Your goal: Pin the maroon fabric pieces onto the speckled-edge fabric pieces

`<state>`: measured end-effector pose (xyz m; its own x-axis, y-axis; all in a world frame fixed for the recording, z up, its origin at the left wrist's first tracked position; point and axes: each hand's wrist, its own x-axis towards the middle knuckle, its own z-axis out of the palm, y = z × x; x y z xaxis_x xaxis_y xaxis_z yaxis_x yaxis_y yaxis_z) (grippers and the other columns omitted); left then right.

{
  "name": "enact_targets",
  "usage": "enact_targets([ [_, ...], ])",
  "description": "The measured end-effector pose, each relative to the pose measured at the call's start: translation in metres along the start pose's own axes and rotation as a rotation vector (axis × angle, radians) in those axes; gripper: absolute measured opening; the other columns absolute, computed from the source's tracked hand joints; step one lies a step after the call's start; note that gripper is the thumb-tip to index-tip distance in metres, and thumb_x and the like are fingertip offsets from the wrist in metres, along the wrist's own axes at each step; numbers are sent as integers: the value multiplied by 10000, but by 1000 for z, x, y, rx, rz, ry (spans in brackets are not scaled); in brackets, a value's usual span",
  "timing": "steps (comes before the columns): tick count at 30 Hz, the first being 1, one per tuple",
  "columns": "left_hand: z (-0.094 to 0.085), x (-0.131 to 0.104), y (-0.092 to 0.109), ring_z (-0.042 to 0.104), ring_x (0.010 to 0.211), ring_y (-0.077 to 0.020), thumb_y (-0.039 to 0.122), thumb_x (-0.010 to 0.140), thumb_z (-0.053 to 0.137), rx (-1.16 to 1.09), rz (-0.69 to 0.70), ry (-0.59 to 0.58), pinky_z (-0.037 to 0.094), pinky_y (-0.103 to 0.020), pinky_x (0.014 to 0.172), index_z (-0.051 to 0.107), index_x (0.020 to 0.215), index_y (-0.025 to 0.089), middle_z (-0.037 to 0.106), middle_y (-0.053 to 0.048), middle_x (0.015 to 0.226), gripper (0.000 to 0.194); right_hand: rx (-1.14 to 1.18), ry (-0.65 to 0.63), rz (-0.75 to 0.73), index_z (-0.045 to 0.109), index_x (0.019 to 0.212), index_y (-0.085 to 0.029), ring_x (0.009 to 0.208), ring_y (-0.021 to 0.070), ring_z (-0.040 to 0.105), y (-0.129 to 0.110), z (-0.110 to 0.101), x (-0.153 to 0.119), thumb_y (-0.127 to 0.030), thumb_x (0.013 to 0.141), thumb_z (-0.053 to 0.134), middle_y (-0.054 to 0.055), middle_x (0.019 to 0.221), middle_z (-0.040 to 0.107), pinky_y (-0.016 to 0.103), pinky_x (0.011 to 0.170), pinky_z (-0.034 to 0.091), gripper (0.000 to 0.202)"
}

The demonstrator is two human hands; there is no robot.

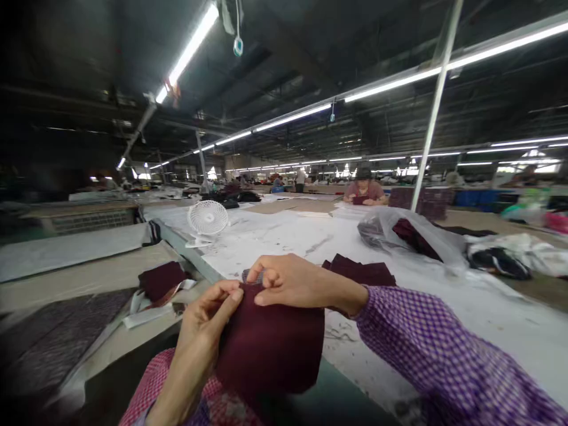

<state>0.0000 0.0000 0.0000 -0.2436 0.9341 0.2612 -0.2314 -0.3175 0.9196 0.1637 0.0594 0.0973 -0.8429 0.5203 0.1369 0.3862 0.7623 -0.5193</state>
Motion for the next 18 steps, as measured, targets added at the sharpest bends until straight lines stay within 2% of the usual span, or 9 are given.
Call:
enact_targets([
  [2,0,0,2,466,592,-71,400,704,732,-70,20,31,360,-154,547,613,768,152,567,17,650,282,74,44,-37,578,1048,-178,674,87,536,-1,0,2,-267,811,631,-31,765,588,203,595,405,258],
  [4,-1,0,3,450,575,-64,395,705,729,-98,49,60,355,-151,540,606,737,148,548,25,634,278,53,142,-121,587,1032,-163,717,97,558,-2,2,3,-277,828,618,-1,833,620,217,637,426,235],
  [7,-2,-2,3,441,569,-63,389,727,709,-62,106,94,353,-150,535,602,716,147,540,28,631,265,-167,407,-340,627,916,-145,760,105,557,-4,11,5,-208,869,553,29,867,627,236,697,421,108],
  [9,-1,-5,4,469,599,-79,386,747,689,23,160,112,368,-157,550,612,731,149,562,17,649,250,-384,495,-456,640,863,-139,735,114,537,-5,18,6,-184,880,526,34,831,617,253,691,402,124],
  [13,3,-10,7,515,632,-111,371,774,650,219,294,175,409,-184,588,619,703,150,597,-3,656,234,-660,549,-522,639,828,-132,694,133,498,-6,29,7,-191,902,476,40,775,592,281,674,370,188],
  [18,7,-12,8,534,585,-106,295,813,592,493,506,249,427,-192,585,622,695,163,607,12,636,180,-763,568,-546,620,810,-138,680,138,457,-5,32,7,-167,900,444,35,755,564,284,657,344,200],
])
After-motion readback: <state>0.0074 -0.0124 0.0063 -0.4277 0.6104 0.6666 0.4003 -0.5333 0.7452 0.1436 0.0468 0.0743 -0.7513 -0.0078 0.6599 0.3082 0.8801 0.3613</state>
